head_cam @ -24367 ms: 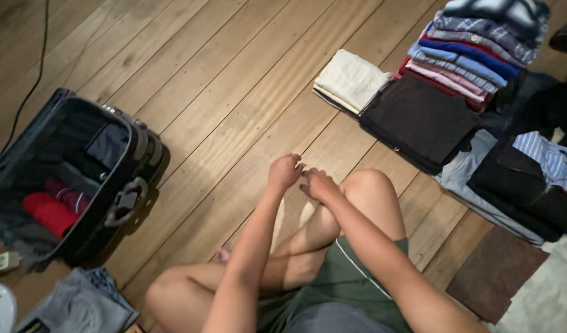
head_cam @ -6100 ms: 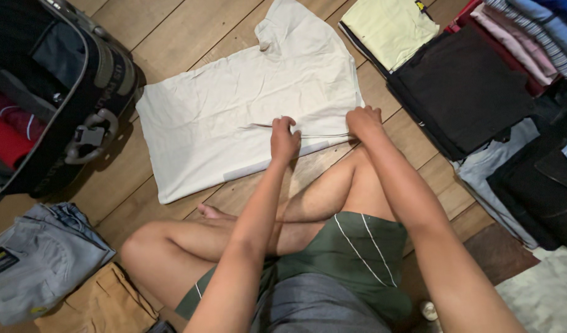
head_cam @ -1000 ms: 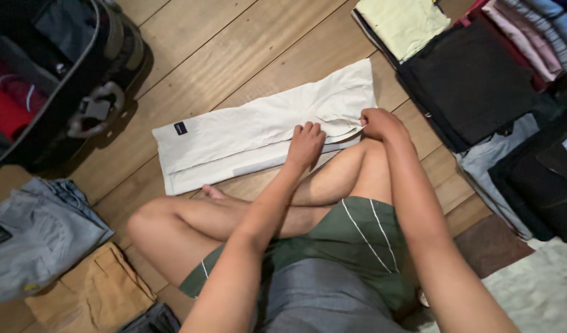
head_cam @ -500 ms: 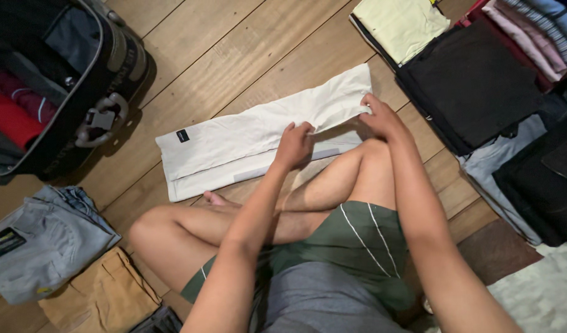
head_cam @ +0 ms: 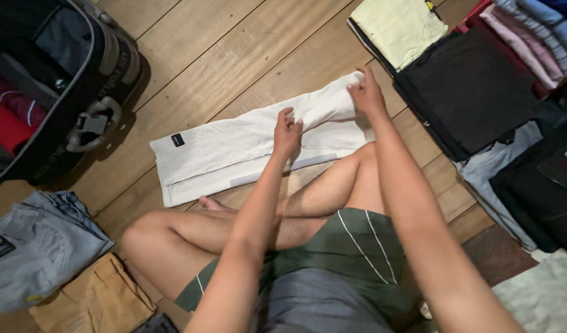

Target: The person sits on the floor and folds a pair of black shorts, rolling them into a compact bundle before placing them into an open suitcase. They then unfold a white shirt, fold it neatly, roll it up, and place it into the suitcase as well.

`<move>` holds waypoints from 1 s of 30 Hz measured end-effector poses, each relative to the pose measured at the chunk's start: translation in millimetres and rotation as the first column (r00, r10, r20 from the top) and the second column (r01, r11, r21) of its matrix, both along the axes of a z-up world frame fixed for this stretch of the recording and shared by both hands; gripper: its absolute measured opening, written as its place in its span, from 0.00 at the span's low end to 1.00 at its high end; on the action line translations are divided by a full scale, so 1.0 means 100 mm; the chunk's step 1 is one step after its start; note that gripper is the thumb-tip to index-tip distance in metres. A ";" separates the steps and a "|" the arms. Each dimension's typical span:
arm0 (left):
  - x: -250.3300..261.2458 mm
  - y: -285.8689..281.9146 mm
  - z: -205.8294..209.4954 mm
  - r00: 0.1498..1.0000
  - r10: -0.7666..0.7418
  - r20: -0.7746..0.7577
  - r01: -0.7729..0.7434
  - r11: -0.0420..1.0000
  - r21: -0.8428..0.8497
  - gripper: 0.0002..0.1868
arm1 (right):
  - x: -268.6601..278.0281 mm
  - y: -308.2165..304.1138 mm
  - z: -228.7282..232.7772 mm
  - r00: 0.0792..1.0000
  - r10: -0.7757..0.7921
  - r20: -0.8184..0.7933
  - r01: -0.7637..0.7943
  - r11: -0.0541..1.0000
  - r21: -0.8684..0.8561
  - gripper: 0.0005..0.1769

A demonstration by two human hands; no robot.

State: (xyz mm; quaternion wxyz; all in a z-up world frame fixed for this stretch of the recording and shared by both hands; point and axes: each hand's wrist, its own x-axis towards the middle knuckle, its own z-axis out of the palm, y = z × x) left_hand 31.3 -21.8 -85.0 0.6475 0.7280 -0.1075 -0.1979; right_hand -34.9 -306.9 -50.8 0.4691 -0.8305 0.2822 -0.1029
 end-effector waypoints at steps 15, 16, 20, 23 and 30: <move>-0.18 0.08 1.02 0.949 -0.074 0.306 -0.025 0.951 0.307 0.34 | -0.10 0.41 0.63 0.995 -0.048 -0.093 0.009 0.922 -0.387 0.26; -0.22 0.10 1.12 0.859 -0.134 0.495 -0.068 0.927 0.368 0.35 | -0.10 0.46 0.62 1.000 -0.011 -0.022 -0.003 0.826 -0.563 0.26; -0.26 0.05 1.16 0.726 -0.418 0.545 0.029 0.811 0.584 0.33 | 0.01 0.69 0.46 0.926 0.370 -0.069 -0.315 0.661 -0.681 0.29; -0.31 -0.01 0.88 0.591 -0.554 0.587 -0.043 0.705 0.708 0.36 | -0.08 1.01 0.47 0.768 0.414 -0.489 -0.624 0.656 -0.425 0.39; -0.40 0.09 0.52 0.609 -0.598 0.521 0.016 0.666 0.746 0.36 | -0.13 1.13 0.79 0.560 0.269 -0.784 -0.643 0.738 -0.206 0.45</move>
